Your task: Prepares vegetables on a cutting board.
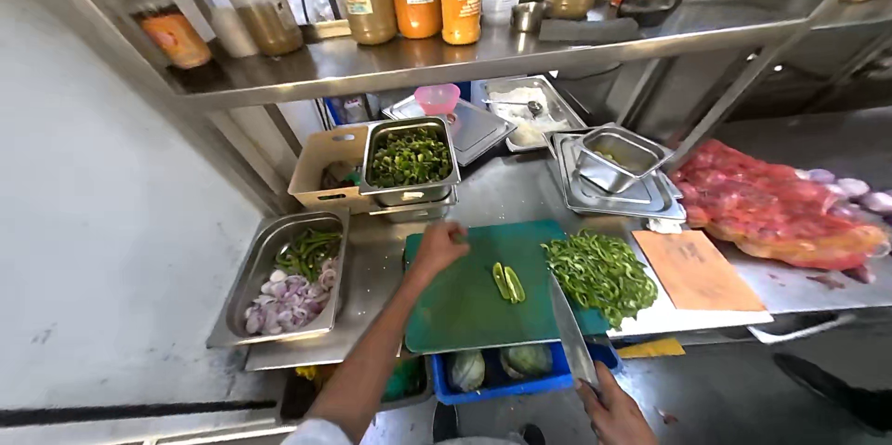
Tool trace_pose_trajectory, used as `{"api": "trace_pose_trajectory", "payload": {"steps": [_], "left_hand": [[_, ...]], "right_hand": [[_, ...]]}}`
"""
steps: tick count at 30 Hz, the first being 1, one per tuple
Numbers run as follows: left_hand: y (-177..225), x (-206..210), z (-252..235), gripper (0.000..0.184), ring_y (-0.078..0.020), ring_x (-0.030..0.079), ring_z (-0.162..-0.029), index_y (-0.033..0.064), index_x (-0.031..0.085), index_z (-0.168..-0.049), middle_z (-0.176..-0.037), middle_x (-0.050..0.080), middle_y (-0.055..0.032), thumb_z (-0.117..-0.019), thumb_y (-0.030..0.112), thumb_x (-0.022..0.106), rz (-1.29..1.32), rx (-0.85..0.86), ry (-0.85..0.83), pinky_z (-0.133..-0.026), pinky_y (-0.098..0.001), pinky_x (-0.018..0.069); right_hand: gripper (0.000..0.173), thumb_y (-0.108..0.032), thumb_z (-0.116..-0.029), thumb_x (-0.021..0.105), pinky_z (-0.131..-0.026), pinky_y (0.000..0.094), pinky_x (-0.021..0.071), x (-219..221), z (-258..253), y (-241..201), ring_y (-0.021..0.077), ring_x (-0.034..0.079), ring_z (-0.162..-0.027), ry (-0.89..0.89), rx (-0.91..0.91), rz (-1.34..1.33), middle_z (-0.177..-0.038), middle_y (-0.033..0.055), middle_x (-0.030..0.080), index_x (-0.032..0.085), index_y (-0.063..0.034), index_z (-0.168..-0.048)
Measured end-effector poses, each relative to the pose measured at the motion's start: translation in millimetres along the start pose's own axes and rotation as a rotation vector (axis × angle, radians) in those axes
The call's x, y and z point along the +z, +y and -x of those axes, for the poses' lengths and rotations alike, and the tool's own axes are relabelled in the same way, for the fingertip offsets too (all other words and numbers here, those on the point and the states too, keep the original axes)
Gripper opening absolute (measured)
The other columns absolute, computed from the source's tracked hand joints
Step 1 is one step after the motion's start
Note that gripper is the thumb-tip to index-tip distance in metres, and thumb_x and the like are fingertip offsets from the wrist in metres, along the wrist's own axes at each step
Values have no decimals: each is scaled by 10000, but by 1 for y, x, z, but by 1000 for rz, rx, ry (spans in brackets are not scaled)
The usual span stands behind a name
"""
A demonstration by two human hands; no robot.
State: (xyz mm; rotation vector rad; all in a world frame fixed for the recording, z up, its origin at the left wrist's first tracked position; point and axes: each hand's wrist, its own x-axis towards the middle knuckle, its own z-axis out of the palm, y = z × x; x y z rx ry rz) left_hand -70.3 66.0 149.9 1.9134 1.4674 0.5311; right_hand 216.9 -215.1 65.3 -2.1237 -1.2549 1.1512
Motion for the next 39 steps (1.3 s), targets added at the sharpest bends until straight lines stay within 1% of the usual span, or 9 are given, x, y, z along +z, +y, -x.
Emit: {"api": "trace_pose_trajectory", "payload": {"steps": [5,8,12,15,19,23,27,31,39], "left_hand": [[43,-85,-69,479,-390,464,-1396,151,654,-1352,-1501,523,-144,-888,220,750,-381,245,382,-1133,-569,421],[47,-14,-57,497,-314,464,-1429,180,678,-1317,-1520,524,-93,-835,79,745,-475,571,48,-1163,-527,422],[4,101,-34,369,-287,343,-1518,240,754,-1229,-1530,540,-4,-889,98,745,-478,775,-426,-1254,-516,275],[-23,126,-38,189,-272,537,-1360,168,796,-1123,-1302,693,-63,-951,149,722,-345,786,-451,-1193,-447,395],[-34,131,-20,245,-248,647,-1149,152,789,-1128,-1147,711,-95,-965,323,723,-288,585,-335,-1042,-430,526],[-33,146,16,340,-239,661,-1095,142,774,-1133,-1115,702,-87,-967,428,694,-281,336,-179,-999,-430,548],[-34,153,33,342,-255,652,-1107,139,766,-1114,-1145,694,-84,-931,427,743,-238,304,-53,-987,-443,551],[-41,146,36,376,-250,624,-1208,134,745,-1186,-1239,688,-89,-898,370,793,-163,331,-108,-1064,-427,512],[-30,138,33,235,-251,658,-1114,88,776,-989,-1069,735,-78,-861,273,844,-144,351,-196,-1026,-428,525]], "right_hand": [[406,-291,-1044,566,-549,460,571,-1,-9,3,249,639,-583,0,10,2,-824,114,650,486,-115,-1400],[419,-322,-1057,533,-581,455,582,-4,-9,0,240,651,-612,10,41,15,-863,104,660,461,-142,-1429],[444,-310,-1066,511,-631,483,588,-9,-7,-4,273,674,-675,-11,90,51,-914,137,661,417,-127,-1459],[424,-283,-1071,491,-676,503,590,-14,-6,-10,297,688,-723,-49,102,110,-968,162,662,409,-116,-1452],[423,-250,-1071,473,-804,538,574,-12,-18,-28,355,705,-908,-61,107,257,-1056,198,675,420,-108,-1466],[458,-203,-1061,456,-935,576,542,-6,-39,-59,413,673,-1121,-66,139,442,-1186,229,677,404,-121,-1509],[466,-145,-1032,476,-929,591,538,3,-46,-78,410,667,-1140,-129,118,558,-1212,215,678,438,-167,-1496],[516,-127,-999,520,-929,593,534,7,-40,-88,409,666,-1141,-179,110,593,-1222,212,677,434,-188,-1504],[475,-107,-1017,496,-894,579,552,11,-37,-87,418,682,-1099,-152,115,669,-1163,213,692,435,-166,-1485]]}}
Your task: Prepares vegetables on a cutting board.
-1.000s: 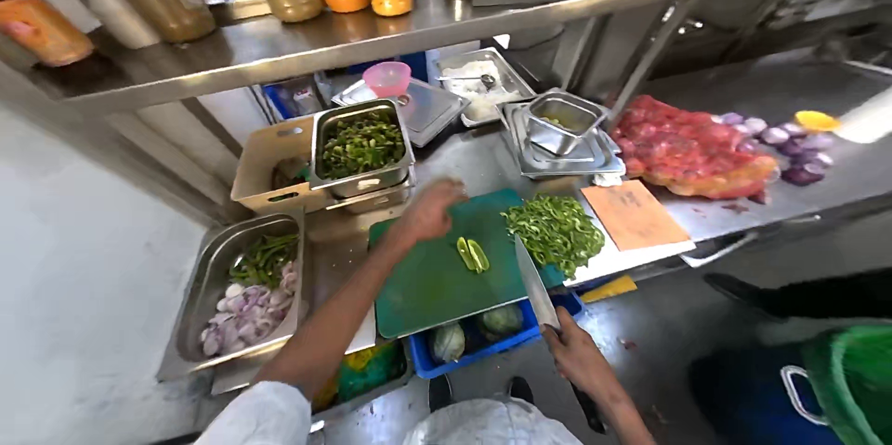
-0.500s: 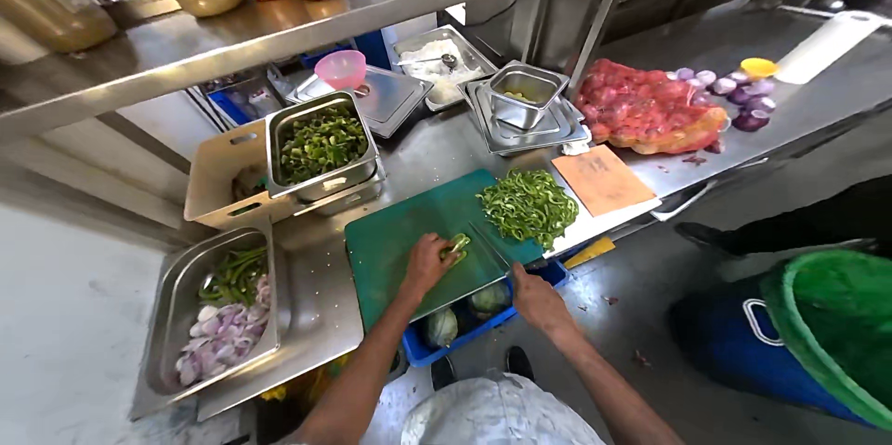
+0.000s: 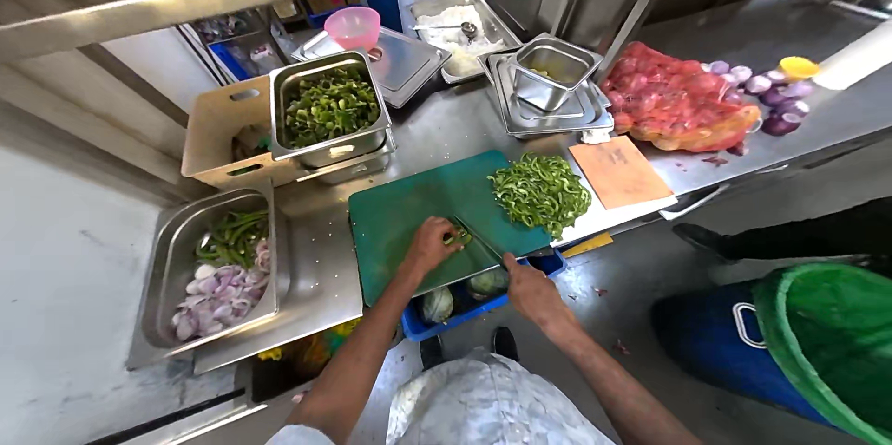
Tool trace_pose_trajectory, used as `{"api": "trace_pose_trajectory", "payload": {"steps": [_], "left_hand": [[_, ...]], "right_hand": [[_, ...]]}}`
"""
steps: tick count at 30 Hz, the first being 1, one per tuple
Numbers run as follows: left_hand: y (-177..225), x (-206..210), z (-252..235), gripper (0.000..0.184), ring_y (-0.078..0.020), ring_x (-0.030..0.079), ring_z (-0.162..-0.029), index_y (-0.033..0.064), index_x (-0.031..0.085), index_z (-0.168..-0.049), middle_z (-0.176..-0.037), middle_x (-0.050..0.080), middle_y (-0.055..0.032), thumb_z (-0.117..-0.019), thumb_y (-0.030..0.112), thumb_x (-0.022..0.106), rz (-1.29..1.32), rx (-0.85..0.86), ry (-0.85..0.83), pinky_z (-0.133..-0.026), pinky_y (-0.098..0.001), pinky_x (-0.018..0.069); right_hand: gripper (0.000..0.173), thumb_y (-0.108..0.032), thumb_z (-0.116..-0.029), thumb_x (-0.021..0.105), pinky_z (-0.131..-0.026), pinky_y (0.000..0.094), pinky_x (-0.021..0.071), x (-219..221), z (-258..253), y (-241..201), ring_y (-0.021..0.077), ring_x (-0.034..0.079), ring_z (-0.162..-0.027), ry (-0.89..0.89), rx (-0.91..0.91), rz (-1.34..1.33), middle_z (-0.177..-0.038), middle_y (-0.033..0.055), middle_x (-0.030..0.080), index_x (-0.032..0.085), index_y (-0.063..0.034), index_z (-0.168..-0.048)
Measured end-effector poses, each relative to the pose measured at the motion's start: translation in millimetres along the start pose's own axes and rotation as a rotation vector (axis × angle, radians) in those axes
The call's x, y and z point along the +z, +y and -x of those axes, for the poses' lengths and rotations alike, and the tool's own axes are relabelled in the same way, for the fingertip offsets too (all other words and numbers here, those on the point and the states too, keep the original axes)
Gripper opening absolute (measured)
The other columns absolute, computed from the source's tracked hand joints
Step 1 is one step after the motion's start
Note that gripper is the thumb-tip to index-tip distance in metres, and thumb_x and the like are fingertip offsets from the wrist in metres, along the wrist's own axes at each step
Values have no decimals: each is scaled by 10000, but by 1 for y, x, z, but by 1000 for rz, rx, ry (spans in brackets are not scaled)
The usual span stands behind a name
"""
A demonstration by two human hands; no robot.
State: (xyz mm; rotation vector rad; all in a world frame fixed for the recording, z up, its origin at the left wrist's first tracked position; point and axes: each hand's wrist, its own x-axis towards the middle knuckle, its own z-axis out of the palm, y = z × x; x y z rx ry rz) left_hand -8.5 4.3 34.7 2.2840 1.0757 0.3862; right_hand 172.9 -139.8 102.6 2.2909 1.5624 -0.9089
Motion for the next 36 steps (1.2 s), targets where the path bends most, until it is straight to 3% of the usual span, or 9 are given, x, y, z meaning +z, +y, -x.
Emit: {"api": "trace_pose_trajectory", "payload": {"steps": [4,10,15,18,22,26,29,34,36], "left_hand": [[6,-8,-3,205,-273,660,-1046,66,760,-922,-996,729,-89,-861,244,841,-21,52,-56,-975,-440,534],[-14,4,1,241,-217,686,-1048,96,773,-943,-994,754,-51,-839,294,863,5,181,106,-986,-406,550],[-14,-8,14,389,-220,649,-1125,126,756,-1051,-1098,721,-54,-789,379,892,37,145,129,-1016,-413,539],[-16,-8,20,327,-240,646,-1111,102,755,-973,-1077,711,-75,-791,337,891,17,142,68,-996,-420,548],[-17,-5,19,233,-216,651,-1107,120,751,-939,-1051,722,-41,-829,292,864,-46,147,14,-1005,-402,543],[-23,-5,25,300,-216,652,-1122,112,758,-952,-1065,723,-52,-803,342,881,-10,184,67,-1011,-400,544],[-22,-16,29,324,-234,636,-1145,110,765,-979,-1095,707,-74,-790,339,893,13,148,60,-1015,-410,541],[-30,-10,35,229,-211,667,-1090,95,758,-942,-1041,729,-57,-832,268,861,-3,143,40,-1001,-400,551],[-32,-9,36,204,-208,666,-1117,86,761,-973,-1082,729,-65,-859,238,834,30,93,63,-1019,-404,547]], "right_hand": [[444,-111,-1023,502,-868,562,556,-24,18,-12,400,692,-1063,-4,-25,86,-1096,195,702,444,-156,-1461],[581,-110,-944,653,-862,594,560,5,-27,-23,421,691,-1049,-56,-70,-3,-1116,214,686,396,-128,-1464],[483,-125,-996,566,-856,578,562,-13,-14,-20,418,694,-1034,-18,-80,20,-1078,218,690,421,-127,-1457],[464,-125,-993,568,-841,556,567,-25,8,-31,398,701,-1017,-17,-76,80,-1047,195,696,438,-143,-1438],[518,-105,-987,580,-840,589,569,9,-20,-36,422,698,-1028,-47,-90,20,-1091,213,692,403,-131,-1472],[557,-112,-944,631,-848,597,559,-5,-20,-36,426,687,-1041,-74,-111,25,-1101,222,683,412,-132,-1456],[491,-124,-971,593,-843,578,563,-25,-2,-40,407,693,-1039,-55,-118,74,-1086,201,690,434,-144,-1435],[524,-121,-982,591,-852,609,562,15,-25,-43,432,686,-1055,-103,-151,32,-1132,226,672,386,-119,-1464],[497,-129,-995,563,-866,620,550,7,-31,-38,439,679,-1072,-141,-176,16,-1143,236,669,390,-117,-1461]]}}
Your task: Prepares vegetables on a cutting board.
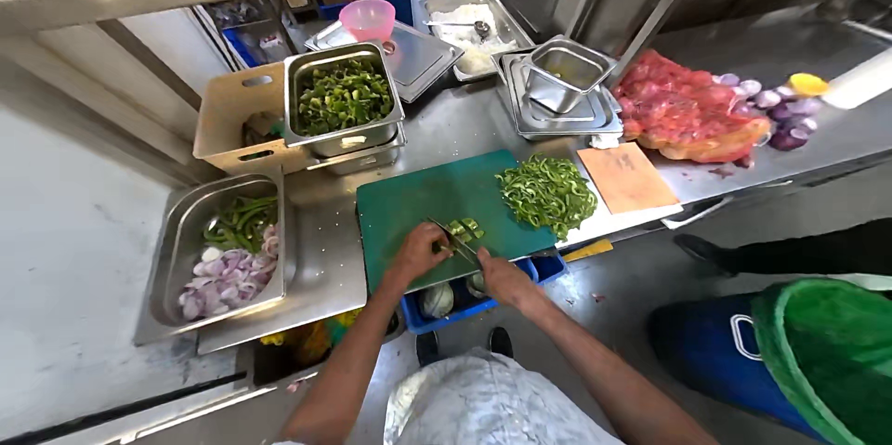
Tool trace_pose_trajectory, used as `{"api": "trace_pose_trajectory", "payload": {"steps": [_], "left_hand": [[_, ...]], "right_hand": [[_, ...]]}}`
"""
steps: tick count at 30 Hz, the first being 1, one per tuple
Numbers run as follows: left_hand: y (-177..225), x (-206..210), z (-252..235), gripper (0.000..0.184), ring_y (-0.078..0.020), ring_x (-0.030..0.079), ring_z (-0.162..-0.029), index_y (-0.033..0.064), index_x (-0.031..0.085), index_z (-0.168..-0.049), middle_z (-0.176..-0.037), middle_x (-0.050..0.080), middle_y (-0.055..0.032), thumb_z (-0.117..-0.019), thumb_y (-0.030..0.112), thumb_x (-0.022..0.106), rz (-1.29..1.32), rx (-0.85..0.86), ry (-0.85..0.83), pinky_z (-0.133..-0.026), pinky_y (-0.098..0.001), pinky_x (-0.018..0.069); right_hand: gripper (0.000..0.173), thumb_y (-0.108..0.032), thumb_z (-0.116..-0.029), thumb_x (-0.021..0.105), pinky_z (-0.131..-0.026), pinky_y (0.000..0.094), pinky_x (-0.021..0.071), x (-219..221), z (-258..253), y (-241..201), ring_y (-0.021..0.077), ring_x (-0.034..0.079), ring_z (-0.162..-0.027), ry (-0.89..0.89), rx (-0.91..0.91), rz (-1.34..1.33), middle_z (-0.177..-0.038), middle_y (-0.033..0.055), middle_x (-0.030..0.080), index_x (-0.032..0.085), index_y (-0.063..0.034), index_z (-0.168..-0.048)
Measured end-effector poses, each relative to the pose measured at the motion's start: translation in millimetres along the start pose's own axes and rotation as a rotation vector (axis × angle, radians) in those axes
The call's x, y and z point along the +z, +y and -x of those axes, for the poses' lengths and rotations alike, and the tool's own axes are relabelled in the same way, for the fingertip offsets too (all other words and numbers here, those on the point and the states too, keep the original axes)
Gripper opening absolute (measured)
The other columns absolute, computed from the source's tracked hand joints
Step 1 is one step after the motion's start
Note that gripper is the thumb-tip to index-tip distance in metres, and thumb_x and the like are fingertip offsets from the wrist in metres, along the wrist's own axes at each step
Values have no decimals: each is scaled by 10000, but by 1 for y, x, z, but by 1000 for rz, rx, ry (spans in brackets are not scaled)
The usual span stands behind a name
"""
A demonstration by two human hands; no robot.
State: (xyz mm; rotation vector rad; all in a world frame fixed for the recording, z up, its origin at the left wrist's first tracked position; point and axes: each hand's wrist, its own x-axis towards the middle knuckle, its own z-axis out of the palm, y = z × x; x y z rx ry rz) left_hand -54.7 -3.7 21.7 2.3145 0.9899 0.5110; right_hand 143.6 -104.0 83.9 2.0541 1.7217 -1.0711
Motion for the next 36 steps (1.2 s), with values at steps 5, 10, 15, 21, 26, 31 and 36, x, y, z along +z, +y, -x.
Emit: {"api": "trace_pose_trajectory", "payload": {"steps": [5,10,15,21,26,31,36], "left_hand": [[18,27,4,382,-238,666,-1122,99,716,-1157,-1228,680,-101,-879,340,818,100,-274,369,-970,-453,576],[44,71,-40,680,-337,521,-1295,281,652,-1341,-1371,591,-85,-841,742,656,-233,-301,205,-1042,-567,458],[40,72,-53,451,-316,642,-1091,147,720,-1119,-1126,668,-110,-951,554,624,-347,-153,149,-883,-486,566],[35,77,-51,313,-325,671,-1070,124,737,-1144,-1105,704,-116,-958,354,636,-411,-43,247,-848,-466,592],[27,79,-53,364,-288,694,-1006,150,764,-1030,-1000,731,-73,-994,444,552,-422,-32,198,-802,-441,603],[23,71,-55,479,-322,676,-1098,95,752,-1036,-1088,729,-116,-1026,490,482,-395,46,76,-901,-464,582],[13,81,-49,295,-244,735,-818,132,749,-867,-819,737,-50,-983,342,577,-405,231,267,-719,-426,612]], "right_hand": [[340,-262,-1073,504,-815,569,561,-16,33,36,364,692,-933,174,-49,-281,-1009,188,671,467,-110,-1375],[361,-330,-1087,492,-576,447,573,-2,42,87,254,644,-614,281,39,-561,-877,134,634,437,-144,-1390],[446,-329,-1076,491,-594,433,575,16,50,101,234,645,-638,264,73,-631,-927,120,635,389,-150,-1472],[418,-325,-1074,494,-573,416,573,35,59,104,218,638,-621,267,74,-717,-900,102,629,419,-136,-1440],[441,-345,-1069,507,-583,442,573,43,65,112,236,641,-625,284,105,-714,-897,109,640,418,-153,-1455],[477,-290,-1047,555,-646,518,584,46,75,115,307,681,-692,348,120,-716,-915,168,674,429,-103,-1467],[420,-284,-1040,558,-641,501,576,54,77,121,294,675,-684,380,98,-706,-882,148,671,477,-72,-1393]]}}
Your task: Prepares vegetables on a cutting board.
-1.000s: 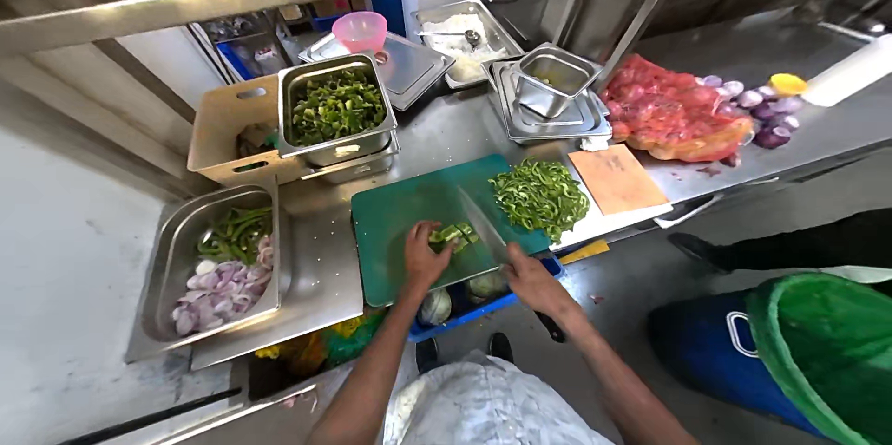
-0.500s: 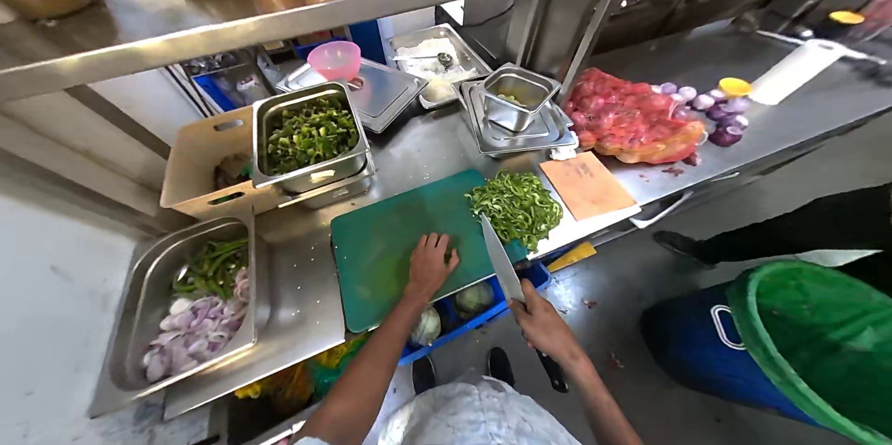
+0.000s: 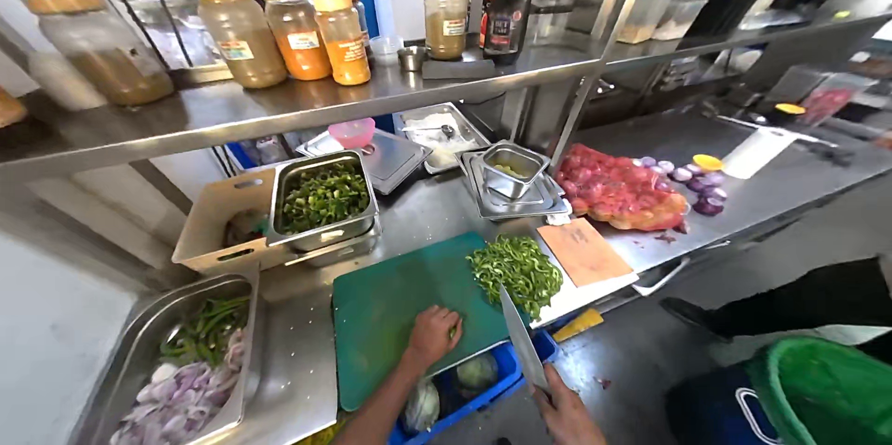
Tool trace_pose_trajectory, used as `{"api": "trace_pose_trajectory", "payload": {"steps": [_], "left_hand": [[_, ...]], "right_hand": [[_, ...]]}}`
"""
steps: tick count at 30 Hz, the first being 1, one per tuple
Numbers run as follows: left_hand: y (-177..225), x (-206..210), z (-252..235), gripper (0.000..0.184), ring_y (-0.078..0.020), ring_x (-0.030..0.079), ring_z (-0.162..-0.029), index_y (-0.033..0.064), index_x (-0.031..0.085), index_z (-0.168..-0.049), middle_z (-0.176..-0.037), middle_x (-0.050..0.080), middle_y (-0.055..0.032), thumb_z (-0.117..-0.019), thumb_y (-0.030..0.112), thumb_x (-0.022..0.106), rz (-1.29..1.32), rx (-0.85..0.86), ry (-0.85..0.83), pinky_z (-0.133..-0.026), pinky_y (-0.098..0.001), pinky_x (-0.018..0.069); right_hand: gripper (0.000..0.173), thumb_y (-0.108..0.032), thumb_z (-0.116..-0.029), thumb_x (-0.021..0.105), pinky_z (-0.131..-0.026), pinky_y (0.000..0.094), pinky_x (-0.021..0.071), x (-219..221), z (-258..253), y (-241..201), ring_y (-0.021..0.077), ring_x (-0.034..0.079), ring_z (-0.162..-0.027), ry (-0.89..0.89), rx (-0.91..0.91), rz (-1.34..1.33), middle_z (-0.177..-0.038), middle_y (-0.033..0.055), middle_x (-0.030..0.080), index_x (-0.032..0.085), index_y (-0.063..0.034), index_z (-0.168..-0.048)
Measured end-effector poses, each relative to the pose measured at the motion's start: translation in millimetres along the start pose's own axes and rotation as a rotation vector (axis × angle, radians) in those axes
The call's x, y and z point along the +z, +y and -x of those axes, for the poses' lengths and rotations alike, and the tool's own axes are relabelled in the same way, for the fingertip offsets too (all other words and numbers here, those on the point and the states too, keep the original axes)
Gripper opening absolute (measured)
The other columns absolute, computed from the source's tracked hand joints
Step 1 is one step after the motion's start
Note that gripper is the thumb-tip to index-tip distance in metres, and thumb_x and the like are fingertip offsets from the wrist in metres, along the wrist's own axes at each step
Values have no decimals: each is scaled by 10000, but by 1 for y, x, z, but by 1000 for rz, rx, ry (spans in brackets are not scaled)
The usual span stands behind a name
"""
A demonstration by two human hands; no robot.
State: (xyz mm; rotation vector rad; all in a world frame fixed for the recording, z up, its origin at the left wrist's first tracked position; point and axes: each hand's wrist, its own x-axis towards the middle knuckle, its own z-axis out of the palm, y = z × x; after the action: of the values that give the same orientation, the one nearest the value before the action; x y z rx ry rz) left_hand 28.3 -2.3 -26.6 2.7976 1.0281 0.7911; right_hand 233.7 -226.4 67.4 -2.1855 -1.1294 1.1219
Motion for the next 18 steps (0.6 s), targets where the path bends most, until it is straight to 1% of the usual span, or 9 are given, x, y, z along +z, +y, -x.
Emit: {"api": "trace_pose_trajectory", "payload": {"steps": [2,5,7,10,13,15,16,17,18], "left_hand": [[-1,-2,1,270,-228,737,-784,114,745,-842,-782,728,-56,-964,298,590,69,-55,36,-710,-424,615],[2,-24,-11,302,-217,726,-770,52,740,-843,-787,720,-85,-970,277,584,279,-364,37,-723,-422,609],[-9,-55,-35,312,-203,669,-700,9,698,-812,-728,661,-95,-976,254,597,423,-592,152,-687,-395,581],[-52,-127,-87,306,-259,638,-701,-40,674,-836,-747,639,-144,-997,216,629,538,-717,372,-691,-464,553],[-123,-198,-141,393,-317,672,-854,-33,690,-961,-898,680,-191,-1019,347,610,528,-726,486,-816,-539,555],[-173,-225,-164,457,-292,685,-957,75,710,-1052,-1012,709,-139,-981,519,630,498,-726,497,-873,-569,548],[-194,-233,-170,504,-276,665,-1111,163,721,-1164,-1153,716,-91,-942,609,639,450,-743,460,-971,-609,507],[-211,-237,-173,611,-267,580,-1300,261,689,-1296,-1321,675,-36,-893,715,619,363,-769,409,-1088,-671,400],[-221,-241,-172,738,-304,405,-1469,315,609,-1420,-1487,569,-23,-863,797,571,277,-794,348,-1156,-752,208]], "right_hand": [[390,-277,-1042,555,-633,493,576,0,3,-1,286,672,-677,1,1,-6,-873,139,666,487,-74,-1367],[453,-266,-1039,560,-655,508,579,-1,8,2,297,679,-702,18,17,-18,-899,153,677,454,-63,-1429],[483,-249,-1034,566,-652,517,580,-2,9,1,305,680,-703,36,-10,-12,-909,168,677,445,-28,-1447],[467,-255,-1035,557,-615,507,576,-5,11,-3,290,666,-669,46,-43,-16,-895,167,665,452,-6,-1416],[497,-275,-1030,561,-591,498,579,-4,6,-5,276,663,-637,35,-40,-5,-886,158,668,434,-25,-1441],[524,-284,-1025,563,-593,495,583,-1,4,-8,271,665,-633,32,-45,5,-881,152,672,422,-36,-1465],[522,-290,-1029,559,-588,490,584,0,3,-11,266,663,-626,30,-44,5,-878,148,670,421,-43,-1467],[508,-294,-1030,555,-584,484,585,1,3,-15,261,663,-622,34,-42,4,-874,142,671,429,-54,-1460],[499,-294,-1031,554,-580,479,583,1,3,-17,255,660,-616,37,-41,0,-867,136,670,433,-61,-1456]]}}
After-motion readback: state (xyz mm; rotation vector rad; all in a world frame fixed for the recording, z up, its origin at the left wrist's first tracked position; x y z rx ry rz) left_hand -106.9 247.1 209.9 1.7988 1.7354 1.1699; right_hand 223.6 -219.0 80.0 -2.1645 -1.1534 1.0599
